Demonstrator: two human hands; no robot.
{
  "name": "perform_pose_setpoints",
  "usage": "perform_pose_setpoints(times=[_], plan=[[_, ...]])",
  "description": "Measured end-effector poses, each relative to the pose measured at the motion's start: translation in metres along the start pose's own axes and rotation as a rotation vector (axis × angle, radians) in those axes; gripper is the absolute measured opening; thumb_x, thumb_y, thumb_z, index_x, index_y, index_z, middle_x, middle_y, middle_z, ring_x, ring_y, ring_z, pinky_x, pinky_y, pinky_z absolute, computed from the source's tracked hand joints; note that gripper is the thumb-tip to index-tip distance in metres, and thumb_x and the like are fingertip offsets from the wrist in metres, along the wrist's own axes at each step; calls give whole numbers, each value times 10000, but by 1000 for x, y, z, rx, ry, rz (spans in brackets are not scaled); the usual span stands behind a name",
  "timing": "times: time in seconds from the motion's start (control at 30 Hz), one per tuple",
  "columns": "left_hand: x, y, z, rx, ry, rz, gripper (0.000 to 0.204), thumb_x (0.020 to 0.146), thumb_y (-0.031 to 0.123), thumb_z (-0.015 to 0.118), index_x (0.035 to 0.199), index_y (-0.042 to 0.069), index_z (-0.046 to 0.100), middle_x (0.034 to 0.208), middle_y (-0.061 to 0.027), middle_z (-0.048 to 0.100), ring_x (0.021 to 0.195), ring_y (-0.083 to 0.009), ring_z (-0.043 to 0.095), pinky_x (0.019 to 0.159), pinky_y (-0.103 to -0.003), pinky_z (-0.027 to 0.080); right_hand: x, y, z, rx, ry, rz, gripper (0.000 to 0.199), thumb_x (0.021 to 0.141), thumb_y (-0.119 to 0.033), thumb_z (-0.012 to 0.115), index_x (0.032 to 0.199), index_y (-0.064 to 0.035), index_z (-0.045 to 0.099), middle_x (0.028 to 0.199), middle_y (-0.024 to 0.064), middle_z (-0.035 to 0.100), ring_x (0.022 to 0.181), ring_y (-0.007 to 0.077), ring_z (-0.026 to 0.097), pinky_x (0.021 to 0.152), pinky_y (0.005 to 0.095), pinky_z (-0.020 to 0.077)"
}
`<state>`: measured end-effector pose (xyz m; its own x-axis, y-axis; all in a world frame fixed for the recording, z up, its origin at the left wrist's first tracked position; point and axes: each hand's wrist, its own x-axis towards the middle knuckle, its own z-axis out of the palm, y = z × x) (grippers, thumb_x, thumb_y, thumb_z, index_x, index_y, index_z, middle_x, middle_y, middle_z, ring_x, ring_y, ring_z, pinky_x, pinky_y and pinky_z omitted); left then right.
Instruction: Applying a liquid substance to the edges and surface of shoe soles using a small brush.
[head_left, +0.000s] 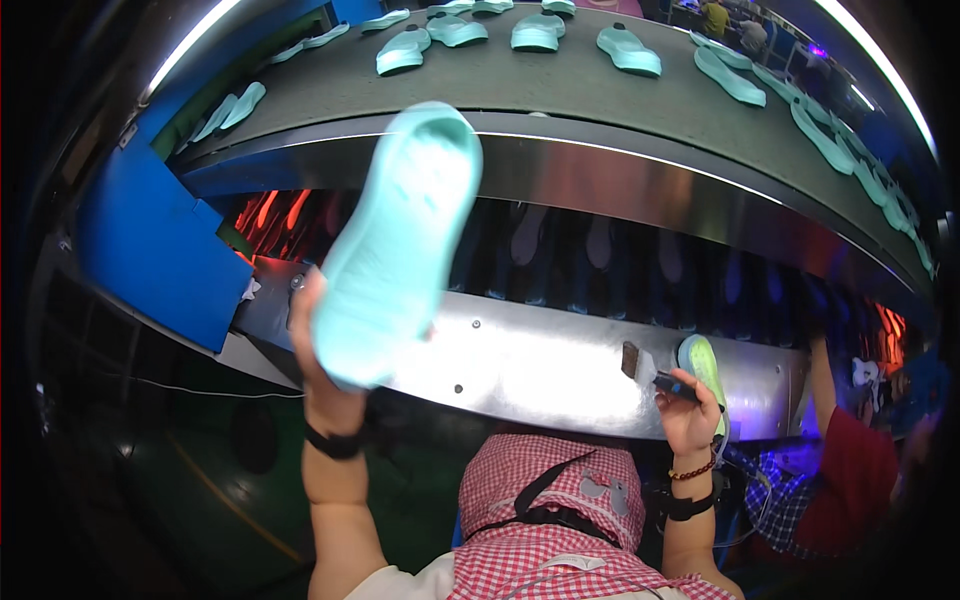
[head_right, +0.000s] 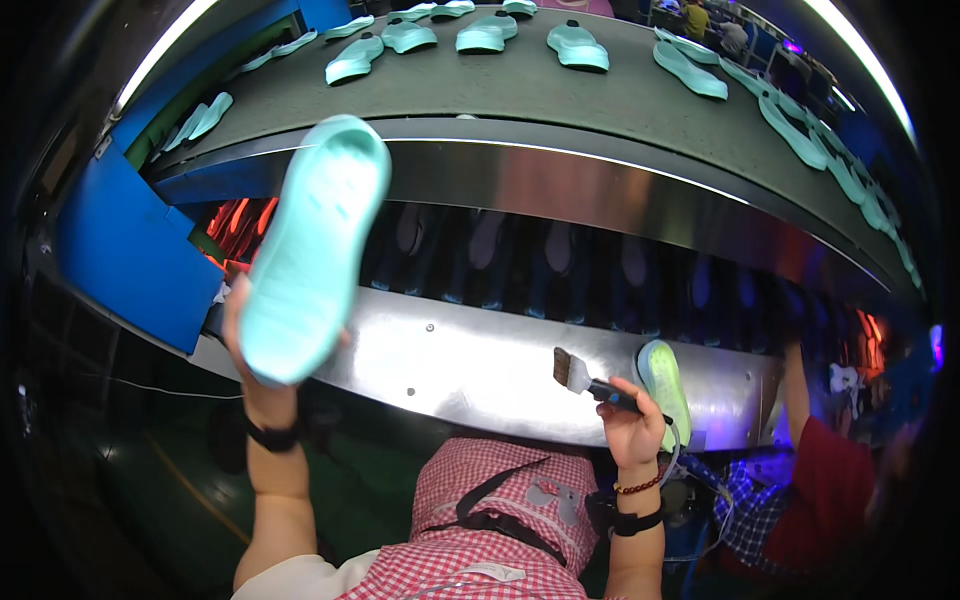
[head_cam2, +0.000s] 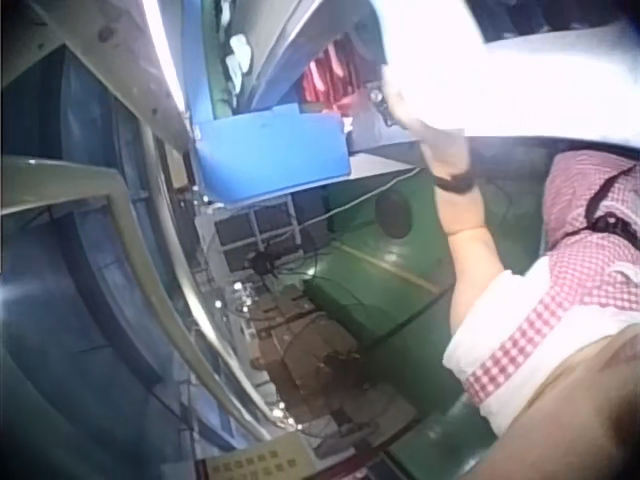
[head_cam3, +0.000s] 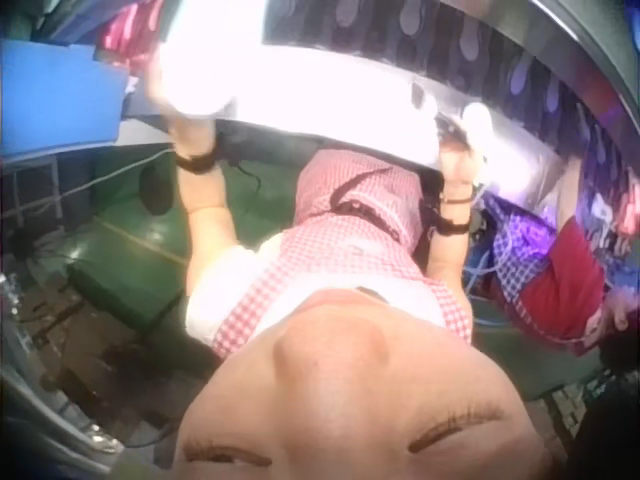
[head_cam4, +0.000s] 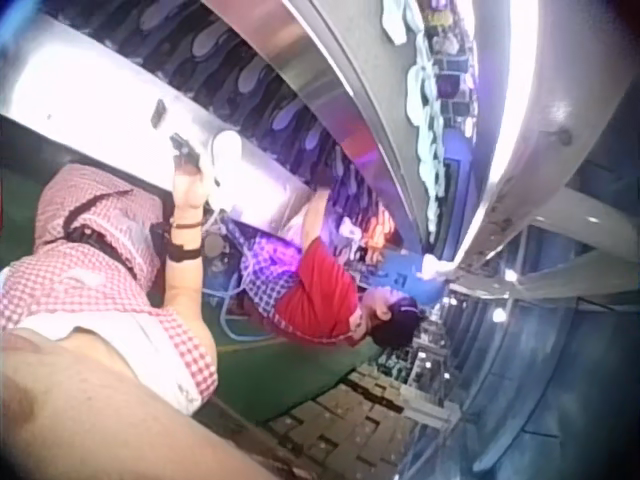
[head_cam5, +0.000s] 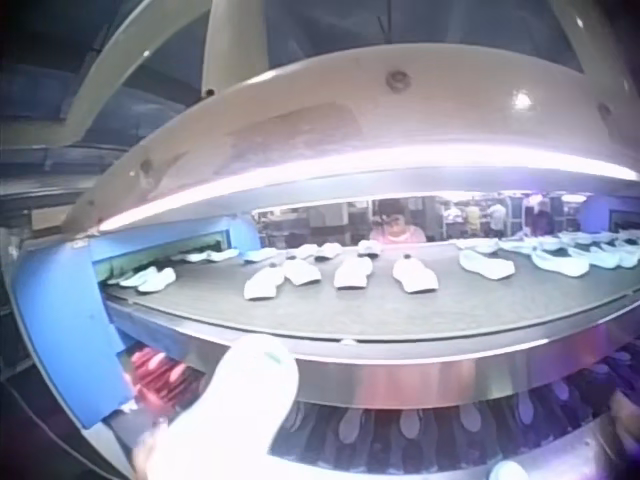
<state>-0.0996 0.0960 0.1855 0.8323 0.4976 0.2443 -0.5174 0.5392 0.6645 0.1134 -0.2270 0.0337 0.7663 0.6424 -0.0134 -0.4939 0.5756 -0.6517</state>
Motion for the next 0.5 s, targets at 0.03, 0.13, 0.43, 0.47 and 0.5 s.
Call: perform_pose_setpoints(times=[0.03,0.13,0.43,0.47,0.5], plan=[[18,27,-1,188,-26,69,634,873,448,307,1259,-52,368,1127,-242,524,911,-402,577,741,-530,491,3,2,0,4,-16,5,401,854,-243,421,1076,68,542,1017,175,595,900,252,562,744,330,438],[101,104,-43,-193,-229,168,587,888,375,341,1291,-48,291,1314,-244,336,1205,-419,338,953,-626,286,14,5,7,44,-58,19,403,853,-236,428,1100,66,528,1034,179,588,884,249,565,737,321,439],[207,185,-40,592,510,366,713,847,385,506,1383,56,168,1402,-176,237,1258,-273,317,1018,-418,273,23,16,1,82,-27,89,369,834,-149,480,1116,87,503,1063,212,569,865,260,586,767,322,472],[217,174,-33,895,419,328,663,820,384,548,1336,43,311,1352,-182,336,1240,-258,341,1001,-412,290,24,13,-1,79,-27,64,369,834,-149,480,1116,87,503,1063,212,569,865,260,586,767,322,472],[223,167,-20,1250,352,204,628,812,361,560,1303,24,360,1321,-183,382,1229,-268,360,999,-400,296,25,12,-2,28,-3,71,352,830,-126,487,1110,86,506,1060,211,571,863,257,588,769,321,473]])
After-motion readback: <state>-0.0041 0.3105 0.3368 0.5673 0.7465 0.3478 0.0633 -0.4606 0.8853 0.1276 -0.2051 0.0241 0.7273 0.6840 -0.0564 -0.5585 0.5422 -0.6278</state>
